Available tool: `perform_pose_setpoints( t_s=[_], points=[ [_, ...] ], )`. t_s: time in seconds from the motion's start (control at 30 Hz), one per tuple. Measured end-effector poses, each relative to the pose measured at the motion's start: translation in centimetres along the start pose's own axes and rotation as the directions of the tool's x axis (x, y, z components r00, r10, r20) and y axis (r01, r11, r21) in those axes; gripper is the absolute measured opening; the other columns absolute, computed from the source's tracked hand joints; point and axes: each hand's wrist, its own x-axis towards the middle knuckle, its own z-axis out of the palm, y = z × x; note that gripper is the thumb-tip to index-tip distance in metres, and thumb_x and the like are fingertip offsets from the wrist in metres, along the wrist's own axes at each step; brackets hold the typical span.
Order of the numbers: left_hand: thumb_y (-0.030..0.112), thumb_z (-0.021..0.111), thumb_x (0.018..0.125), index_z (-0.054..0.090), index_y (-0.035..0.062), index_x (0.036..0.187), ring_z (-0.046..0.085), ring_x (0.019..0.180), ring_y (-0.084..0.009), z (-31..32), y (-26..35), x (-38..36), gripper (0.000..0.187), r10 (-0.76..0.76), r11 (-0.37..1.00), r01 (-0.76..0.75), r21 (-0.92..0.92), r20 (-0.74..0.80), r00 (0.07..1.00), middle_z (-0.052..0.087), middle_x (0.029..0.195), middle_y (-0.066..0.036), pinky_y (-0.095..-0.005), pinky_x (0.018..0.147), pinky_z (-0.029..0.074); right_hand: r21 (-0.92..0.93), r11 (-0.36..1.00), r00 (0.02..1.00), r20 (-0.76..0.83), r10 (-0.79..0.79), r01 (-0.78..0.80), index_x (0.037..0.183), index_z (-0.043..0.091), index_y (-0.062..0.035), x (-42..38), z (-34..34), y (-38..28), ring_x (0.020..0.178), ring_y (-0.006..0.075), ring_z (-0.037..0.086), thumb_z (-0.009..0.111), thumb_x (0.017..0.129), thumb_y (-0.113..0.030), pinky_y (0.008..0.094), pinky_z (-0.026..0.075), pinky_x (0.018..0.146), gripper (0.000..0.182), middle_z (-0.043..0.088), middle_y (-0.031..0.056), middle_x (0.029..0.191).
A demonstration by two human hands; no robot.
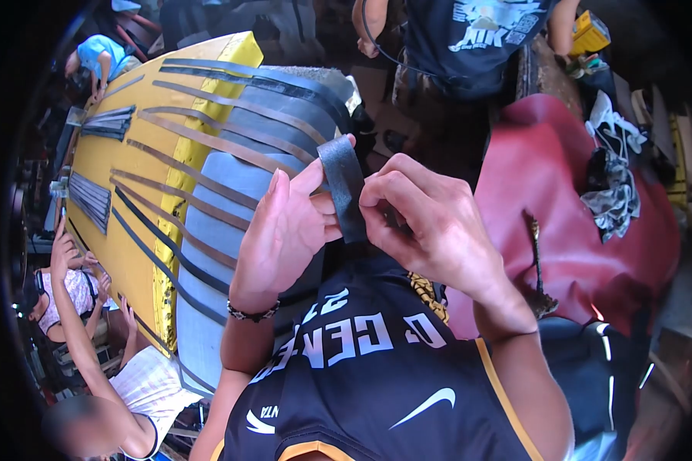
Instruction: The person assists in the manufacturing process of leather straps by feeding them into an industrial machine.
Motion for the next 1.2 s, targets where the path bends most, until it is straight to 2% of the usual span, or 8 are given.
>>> perform_pose_setpoints(
  t_s=[0.2, 0.3, 0.4, 0.5, 0.77, 1.0, 1.03, 1.2],
  points=[
    [0.059, 0.027, 0.109, 0.009, -0.0056, 0.162, 0.056, 0.133, -0.0291, 0.1, -0.3, 0.5, 0.085, -0.014, 0.998, 0.014, -0.056, -0.007, 1.0, 0.056, 0.143, -0.024, -0.0429, 0.114, 0.04, 0.022, 0.999, 0.999, -0.02, -0.035, 0.036, 0.092, 0.06, -0.0019, -0.3, -0.1, 0.4, 0.064, 0.0203, 0.066, 0.074, 0.076, 0.009, 0.0307, 0.053, 0.057, 0.024, 0.067, 0.0104, 0.093],
    [0.052, 0.03, 0.112, 0.029, -0.0016, 0.156, 0.056, 0.136, -0.0289, -0.3, -0.6, 0.7, 0.07, 0.019, 0.984, -0.012, -0.18, 0.037, 0.999, 0.047, 0.154, -0.026, -0.0439, 0.115, 0.042, 0.038, 0.999, 0.999, -0.019, -0.03, 0.031, 0.092, 0.059, -0.0017, -0.6, -0.2, 0.5, 0.063, 0.0186, 0.065, 0.074, 0.077, 0.009, 0.0298, 0.053, 0.057, 0.023, 0.067, 0.0101, 0.093],
    [0.053, 0.028, 0.111, 0.029, -0.0012, 0.156, 0.055, 0.137, -0.0295, -0.1, -0.6, 0.8, 0.071, 0.022, 0.981, -0.02, -0.195, 0.009, 1.0, 0.046, 0.155, -0.026, -0.0446, 0.116, 0.041, 0.062, 0.998, 1.0, -0.016, -0.021, 0.022, 0.092, 0.059, -0.0017, -1.1, -0.1, 0.7, 0.062, 0.0173, 0.065, 0.073, 0.077, 0.009, 0.0289, 0.052, 0.056, 0.023, 0.066, 0.0096, 0.092],
    [0.06, 0.027, 0.108, 0.014, -0.0031, 0.162, 0.053, 0.139, -0.0338, 0.2, -0.2, 1.0, 0.084, 0.002, 0.995, -0.006, -0.1, -0.033, 0.999, 0.042, 0.156, -0.032, -0.0449, 0.117, 0.038, 0.08, 0.997, 1.0, -0.015, -0.014, 0.015, 0.092, 0.059, -0.0017, -1.6, -0.2, 0.8, 0.061, 0.0164, 0.064, 0.073, 0.077, 0.01, 0.0284, 0.051, 0.056, 0.023, 0.065, 0.0091, 0.091],
    [0.061, 0.026, 0.107, 0.017, 0.0006, 0.163, 0.047, 0.142, -0.0433, -0.3, 0.2, 1.2, 0.083, 0.011, 0.992, -0.021, -0.125, -0.079, 0.997, 0.038, 0.159, -0.031, -0.0498, 0.118, 0.038, 0.202, 0.978, 0.998, -0.043, -0.038, 0.046, 0.091, 0.06, -0.0029, -1.8, -0.6, 0.0, 0.07, 0.0142, 0.066, 0.073, 0.077, 0.011, 0.0267, 0.05, 0.057, 0.023, 0.066, 0.0086, 0.093],
    [0.061, 0.026, 0.107, 0.018, 0.001, 0.162, 0.044, 0.144, -0.046, -0.9, 0.7, 0.9, 0.082, 0.029, 0.985, -0.043, -0.169, -0.086, 0.996, 0.036, 0.159, -0.033, -0.0549, 0.119, 0.036, 0.44, 0.883, 0.976, -0.057, 0.211, -0.165, 0.091, 0.063, -0.0047, -3.5, -0.3, 1.3, 0.076, 0.0107, 0.066, 0.07, 0.082, 0.011, 0.0215, 0.049, 0.064, 0.019, 0.068, 0.0112, 0.096],
    [0.061, 0.026, 0.107, 0.018, 0.001, 0.162, 0.044, 0.144, -0.0462, -0.8, 0.7, 0.9, 0.082, 0.028, 0.983, -0.043, -0.178, -0.088, 0.996, 0.035, 0.159, -0.034, -0.0552, 0.119, 0.036, 0.387, 0.911, 0.97, -0.125, 0.208, -0.146, 0.1, 0.067, -0.0041, -3.4, 0.1, 1.4, 0.064, 0.0038, 0.057, 0.072, 0.084, 0.008, 0.022, 0.045, 0.056, 0.021, 0.066, 0.0038, 0.091],
    [0.063, 0.031, 0.106, 0.014, 0.0018, 0.164, 0.043, 0.144, -0.0465, -0.4, 0.4, 0.8, 0.086, 0.042, 0.99, -0.055, -0.128, -0.101, 0.994, 0.033, 0.16, -0.034, -0.0552, 0.12, 0.034, 0.244, 0.957, 0.974, -0.126, 0.191, -0.156, 0.099, 0.069, -0.0018, -2.2, 0.4, 1.5, 0.061, 0.0034, 0.055, 0.076, 0.088, 0.002, 0.0222, 0.041, 0.053, 0.013, 0.065, 0.0017, 0.086]
  ],
)
